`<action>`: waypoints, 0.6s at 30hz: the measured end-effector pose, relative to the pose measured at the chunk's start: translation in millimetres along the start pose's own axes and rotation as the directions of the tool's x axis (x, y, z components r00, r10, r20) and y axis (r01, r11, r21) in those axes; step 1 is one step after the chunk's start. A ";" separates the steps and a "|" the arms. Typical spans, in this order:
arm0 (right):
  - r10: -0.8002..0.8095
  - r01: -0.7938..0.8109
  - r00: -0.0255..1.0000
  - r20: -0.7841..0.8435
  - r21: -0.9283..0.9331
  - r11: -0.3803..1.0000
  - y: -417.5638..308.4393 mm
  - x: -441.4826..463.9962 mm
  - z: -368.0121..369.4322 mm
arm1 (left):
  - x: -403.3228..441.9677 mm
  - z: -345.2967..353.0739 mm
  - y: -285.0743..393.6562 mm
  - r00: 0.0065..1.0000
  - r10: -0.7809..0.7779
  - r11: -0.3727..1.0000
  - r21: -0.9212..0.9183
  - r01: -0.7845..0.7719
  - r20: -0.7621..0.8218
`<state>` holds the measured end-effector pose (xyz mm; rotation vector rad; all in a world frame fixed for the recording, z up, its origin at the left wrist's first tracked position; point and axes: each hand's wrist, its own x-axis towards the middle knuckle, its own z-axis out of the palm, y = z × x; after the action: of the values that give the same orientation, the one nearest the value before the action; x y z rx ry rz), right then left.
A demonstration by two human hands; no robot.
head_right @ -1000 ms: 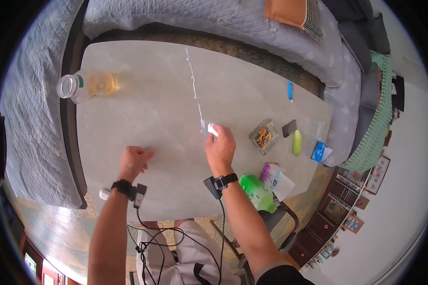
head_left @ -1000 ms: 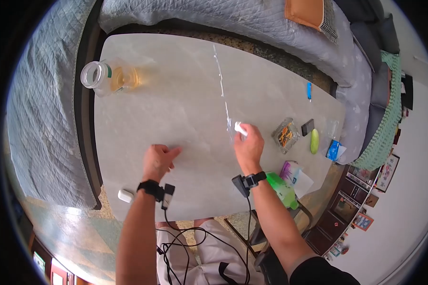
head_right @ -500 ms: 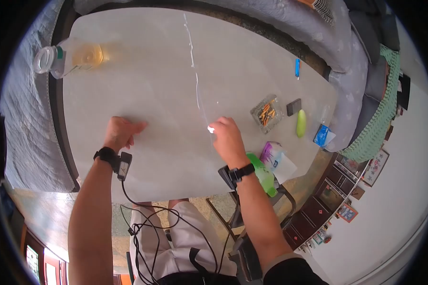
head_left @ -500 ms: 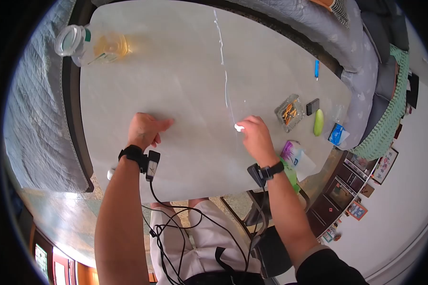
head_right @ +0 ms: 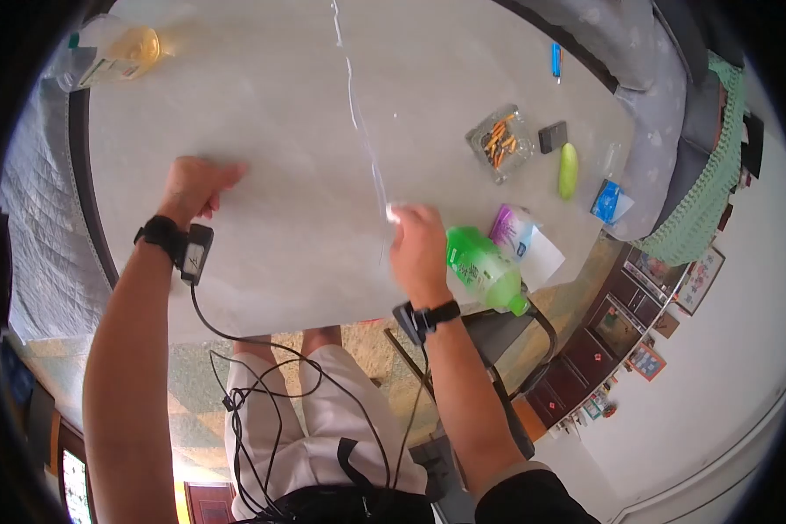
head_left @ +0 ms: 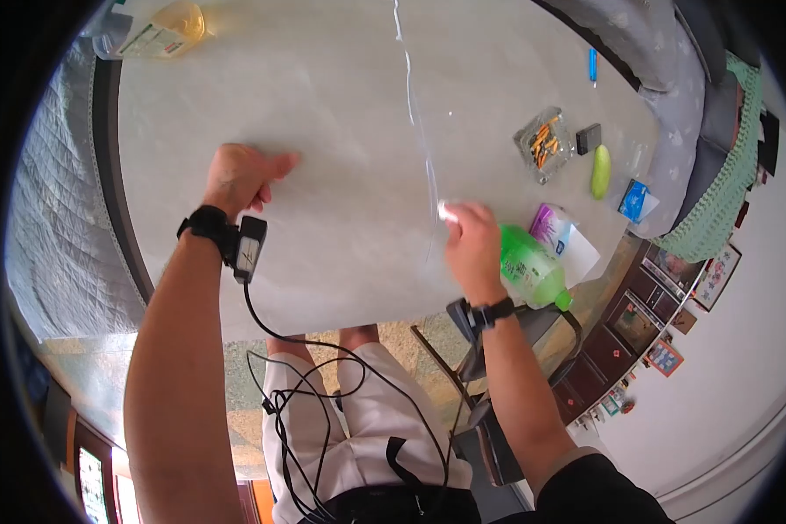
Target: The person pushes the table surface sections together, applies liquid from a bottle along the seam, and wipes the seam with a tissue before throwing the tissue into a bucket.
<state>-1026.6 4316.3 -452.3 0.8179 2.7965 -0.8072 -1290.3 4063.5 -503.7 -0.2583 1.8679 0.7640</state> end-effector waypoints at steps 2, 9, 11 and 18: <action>-0.015 0.015 1.000 0.019 0.005 1.000 12.0 -4.5 10.6 | -5.5 0.0 0.1 1.000 -0.009 1.000 -0.010 0.009 0.005; 0.090 -0.088 0.994 0.059 -0.026 0.996 8.9 -40.9 13.5 | -1.7 0.2 -1.0 1.000 0.007 1.000 -0.008 -0.007 0.009; 0.045 -0.044 0.997 -0.056 0.026 0.999 10.2 -36.6 14.6 | -2.2 0.3 -4.0 1.000 0.011 1.000 -0.020 -0.011 0.010; 0.046 -0.046 0.999 0.012 -0.013 0.999 18.3 -55.1 24.5 | -1.2 1.0 -1.3 1.000 0.002 1.000 0.003 -0.002 0.000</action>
<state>-971.1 4290.8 -467.7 0.8694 2.7585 -0.7842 -1288.3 4062.9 -503.4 -0.2547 1.8698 0.7629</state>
